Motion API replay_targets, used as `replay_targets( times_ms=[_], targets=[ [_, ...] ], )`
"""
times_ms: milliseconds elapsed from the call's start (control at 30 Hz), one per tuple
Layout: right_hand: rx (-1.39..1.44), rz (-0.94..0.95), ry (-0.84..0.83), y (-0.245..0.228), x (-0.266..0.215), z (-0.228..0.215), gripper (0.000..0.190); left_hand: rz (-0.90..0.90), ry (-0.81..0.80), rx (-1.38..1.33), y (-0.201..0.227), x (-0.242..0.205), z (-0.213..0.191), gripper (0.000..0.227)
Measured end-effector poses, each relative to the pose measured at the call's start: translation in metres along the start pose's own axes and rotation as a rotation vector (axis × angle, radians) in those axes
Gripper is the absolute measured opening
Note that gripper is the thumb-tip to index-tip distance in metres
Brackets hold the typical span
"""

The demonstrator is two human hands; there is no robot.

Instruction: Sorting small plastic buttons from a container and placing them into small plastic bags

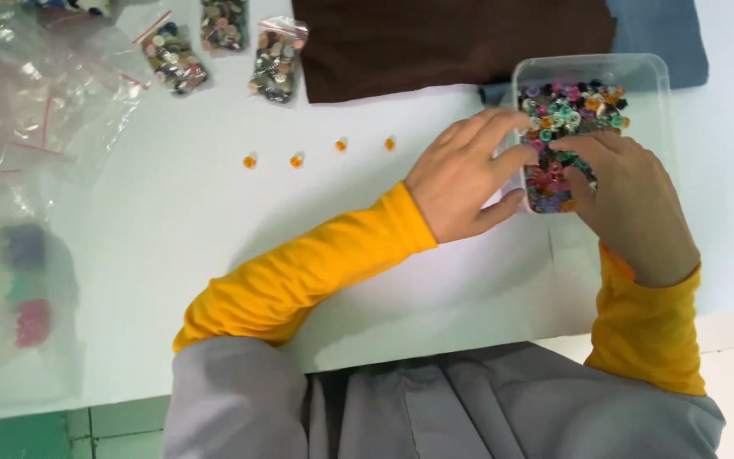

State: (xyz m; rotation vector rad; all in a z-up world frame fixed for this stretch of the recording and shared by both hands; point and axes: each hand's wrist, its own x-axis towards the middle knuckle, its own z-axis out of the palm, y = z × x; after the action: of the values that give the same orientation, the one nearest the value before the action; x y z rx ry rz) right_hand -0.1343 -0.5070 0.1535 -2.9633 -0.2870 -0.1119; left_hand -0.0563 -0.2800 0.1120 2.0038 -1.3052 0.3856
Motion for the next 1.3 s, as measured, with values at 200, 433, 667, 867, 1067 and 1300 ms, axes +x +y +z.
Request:
replay_targets(
  times_ms=[200,433,667,867,1067,1300],
  targets=[
    [0.307,0.13,-0.206,0.066,0.004,0.022,0.039,-0.242,-0.429,0.187,-0.012,0.067,0.143,0.038],
    [0.357,0.147,-0.059,0.079,0.017,0.061,0.035,-0.349,-0.352,0.281,-0.029,0.071,0.179,0.02],
    [0.253,0.132,0.147,0.091,0.01,0.072,0.026,-0.355,-0.076,0.422,-0.04,0.078,0.168,0.028],
    [0.387,0.135,0.17,0.087,0.004,0.065,0.018,-0.316,-0.226,0.181,-0.038,0.076,0.143,0.046],
    [0.442,0.192,-0.024,0.074,0.006,0.047,0.03,-0.268,-0.342,0.298,-0.039,0.063,0.161,0.028],
    [0.27,0.155,-0.138,0.071,0.009,0.045,0.037,-0.248,-0.218,0.416,-0.038,0.061,0.175,0.041]
  ],
)
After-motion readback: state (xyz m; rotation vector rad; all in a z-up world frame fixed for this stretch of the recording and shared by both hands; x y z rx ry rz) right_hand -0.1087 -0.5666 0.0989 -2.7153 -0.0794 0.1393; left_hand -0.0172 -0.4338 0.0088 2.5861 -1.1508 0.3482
